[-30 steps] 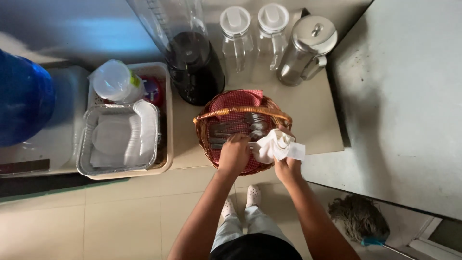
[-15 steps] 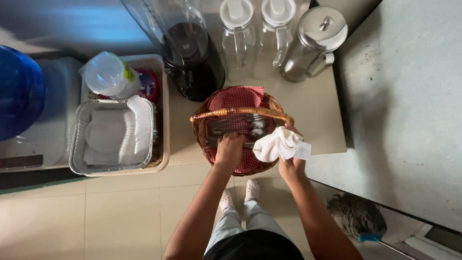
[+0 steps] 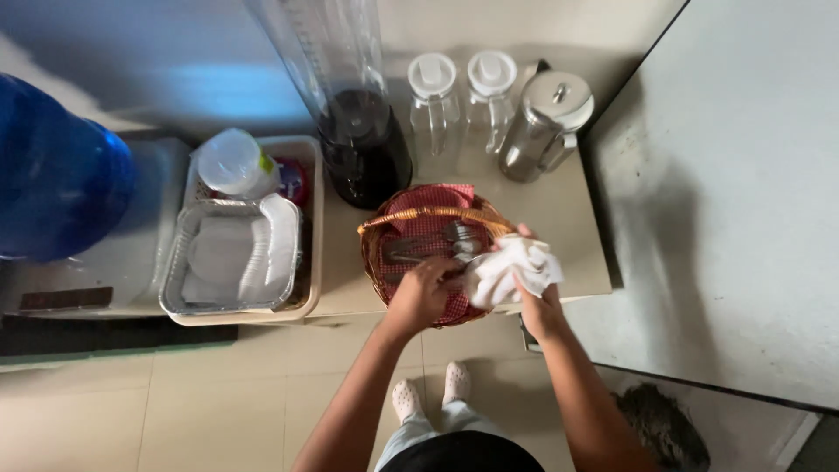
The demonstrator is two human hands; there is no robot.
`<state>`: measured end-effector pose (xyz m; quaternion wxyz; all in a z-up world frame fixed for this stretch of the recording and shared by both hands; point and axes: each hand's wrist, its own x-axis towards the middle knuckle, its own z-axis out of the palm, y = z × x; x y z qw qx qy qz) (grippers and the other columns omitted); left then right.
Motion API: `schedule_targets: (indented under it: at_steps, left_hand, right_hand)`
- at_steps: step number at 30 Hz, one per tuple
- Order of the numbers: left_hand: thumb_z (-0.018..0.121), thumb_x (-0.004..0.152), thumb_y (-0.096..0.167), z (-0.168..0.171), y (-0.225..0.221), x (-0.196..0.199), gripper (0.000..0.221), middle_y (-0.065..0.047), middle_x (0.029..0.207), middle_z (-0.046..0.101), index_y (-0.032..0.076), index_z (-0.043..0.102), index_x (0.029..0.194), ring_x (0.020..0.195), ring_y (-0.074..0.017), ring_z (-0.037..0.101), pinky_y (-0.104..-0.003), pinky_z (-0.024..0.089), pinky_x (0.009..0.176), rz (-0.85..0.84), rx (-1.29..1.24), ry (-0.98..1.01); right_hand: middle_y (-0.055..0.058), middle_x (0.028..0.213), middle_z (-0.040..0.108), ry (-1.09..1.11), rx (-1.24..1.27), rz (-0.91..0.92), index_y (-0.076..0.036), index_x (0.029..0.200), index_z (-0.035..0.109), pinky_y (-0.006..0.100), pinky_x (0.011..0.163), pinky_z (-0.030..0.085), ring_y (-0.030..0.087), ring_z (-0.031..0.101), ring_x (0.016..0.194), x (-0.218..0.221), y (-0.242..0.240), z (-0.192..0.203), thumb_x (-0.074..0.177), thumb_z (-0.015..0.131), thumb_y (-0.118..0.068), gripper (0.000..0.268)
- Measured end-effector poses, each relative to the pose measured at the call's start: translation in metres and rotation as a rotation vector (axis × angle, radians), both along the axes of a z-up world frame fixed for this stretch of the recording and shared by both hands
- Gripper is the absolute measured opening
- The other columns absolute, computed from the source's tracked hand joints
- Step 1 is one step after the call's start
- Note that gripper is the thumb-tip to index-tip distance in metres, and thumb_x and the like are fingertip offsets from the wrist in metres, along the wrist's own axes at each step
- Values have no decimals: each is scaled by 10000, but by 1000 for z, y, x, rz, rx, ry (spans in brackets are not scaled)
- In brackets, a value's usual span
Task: Polishing silverware including spoons, forks, and knives with a white cloth and placing them in a basket.
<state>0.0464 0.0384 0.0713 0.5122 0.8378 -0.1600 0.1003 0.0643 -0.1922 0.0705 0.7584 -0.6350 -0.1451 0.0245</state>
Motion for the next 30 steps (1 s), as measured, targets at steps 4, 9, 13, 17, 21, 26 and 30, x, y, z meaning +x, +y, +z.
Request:
schedule_targets:
  at_steps: [4, 9, 13, 17, 21, 26, 30]
  left_hand:
    - [717, 857, -23, 34, -20, -13, 267, -162, 1027, 715, -20, 679, 1122, 904, -235, 720, -331, 591, 797, -58, -300, 246]
    - [637, 814, -30, 84, -32, -25, 343, -87, 904, 718, -3, 654, 1155, 726, -150, 659, -343, 564, 621, -24, -325, 462]
    - [619, 963, 29, 50, -38, -30, 148, -68, 962, 721, -24, 642, 1100, 833, -111, 712, -303, 577, 727, -77, -300, 194]
    - [566, 1029, 57, 43, -37, -27, 137, -104, 881, 669, 12, 636, 1138, 758, -133, 617, -311, 530, 662, -113, -466, 470]
    - [508, 1012, 54, 36, -30, -23, 196, -72, 932, 739, 10, 662, 1124, 811, -129, 701, -298, 586, 728, -178, -608, 484]
    - [517, 1088, 128, 25, -33, -17, 237, -94, 887, 727, -27, 696, 1094, 803, -117, 619, -305, 541, 740, -96, -326, 251]
    - [501, 1048, 189, -8, -39, -6, 303, -76, 808, 704, -42, 677, 963, 693, -122, 640, -321, 517, 626, -33, -642, 457]
  right_hand:
    - [121, 1471, 540, 107, 69, 100, -95, 1573, 274, 349, 1128, 410, 202, 552, 1319, -11, 26, 27, 943, 514, -28, 678]
    - [150, 1169, 743, 275, -22, -118, 84, 1259, 645, 345, 936, 550, 205, 692, 1069, -12, 41, 8, 1019, 610, -79, 292]
    - [189, 982, 771, 332, 26, -241, 40, 1189, 630, 387, 748, 634, 258, 764, 864, 5, 42, 45, 1004, 576, -118, 250]
    - [187, 960, 741, 320, 386, -245, 45, 1179, 612, 403, 726, 626, 261, 746, 821, 6, 63, 60, 1030, 593, -129, 229]
    - [182, 986, 762, 343, 205, -179, 47, 1192, 618, 397, 740, 650, 259, 769, 843, 6, 60, 59, 971, 613, -76, 253]
    - [182, 992, 747, 322, 376, -373, 37, 1218, 591, 427, 726, 633, 261, 741, 830, 21, 56, 100, 1008, 575, -98, 251]
    - [169, 981, 742, 254, 289, -150, 26, 1225, 614, 390, 733, 631, 244, 744, 825, 4, 72, 65, 1002, 565, -78, 251]
